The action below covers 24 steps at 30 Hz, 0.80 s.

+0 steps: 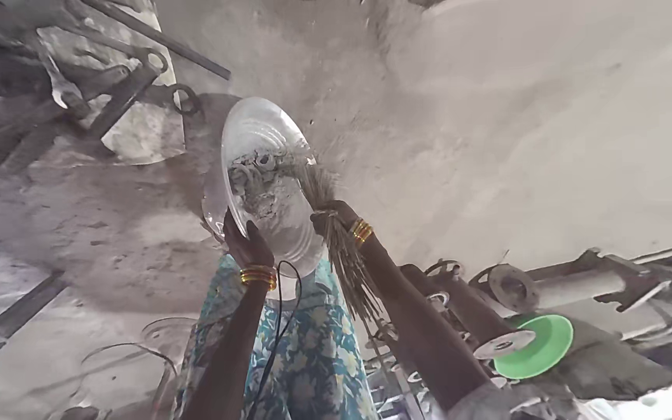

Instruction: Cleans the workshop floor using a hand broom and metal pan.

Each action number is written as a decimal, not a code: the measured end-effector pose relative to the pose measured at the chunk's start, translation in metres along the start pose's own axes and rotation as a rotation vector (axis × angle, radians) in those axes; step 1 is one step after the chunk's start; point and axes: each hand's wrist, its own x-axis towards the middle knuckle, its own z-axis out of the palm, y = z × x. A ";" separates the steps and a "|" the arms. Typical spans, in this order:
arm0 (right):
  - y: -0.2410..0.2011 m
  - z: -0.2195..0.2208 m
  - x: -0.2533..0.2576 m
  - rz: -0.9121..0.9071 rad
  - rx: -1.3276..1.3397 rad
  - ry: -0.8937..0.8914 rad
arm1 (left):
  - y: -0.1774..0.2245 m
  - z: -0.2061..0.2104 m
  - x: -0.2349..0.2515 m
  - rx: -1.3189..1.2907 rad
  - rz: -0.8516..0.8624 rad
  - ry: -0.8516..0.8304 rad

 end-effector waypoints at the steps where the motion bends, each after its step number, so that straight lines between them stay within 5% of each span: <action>1: -0.012 0.013 -0.006 0.014 -0.002 -0.016 | -0.002 0.002 0.000 -0.016 0.001 -0.006; 5: -0.019 0.023 -0.087 -0.136 -0.302 -0.134 | 0.001 0.001 0.007 -0.046 0.088 -0.012; 6: -0.037 0.036 -0.112 0.082 -0.325 -0.008 | 0.005 -0.001 0.010 -0.060 0.083 -0.014; 8: -0.027 0.017 -0.113 0.086 -0.293 0.061 | 0.014 -0.003 0.018 -0.085 0.045 -0.007; 11: -0.061 -0.028 -0.058 -0.014 -0.562 0.266 | 0.027 -0.008 0.023 -0.067 0.050 0.020; 16: -0.243 -0.045 0.042 -0.118 -1.022 0.498 | 0.030 -0.010 0.022 -0.012 0.056 0.007; 18: -0.274 -0.048 0.072 -0.062 -1.325 0.454 | 0.030 -0.010 0.026 -0.030 0.058 0.021; 20: -0.248 -0.069 0.093 -0.043 -1.529 0.338 | 0.031 -0.010 0.030 -0.071 0.049 0.015; 24: -0.136 -0.084 0.049 0.142 -1.160 0.286 | 0.043 -0.016 0.037 -0.028 -0.019 -0.002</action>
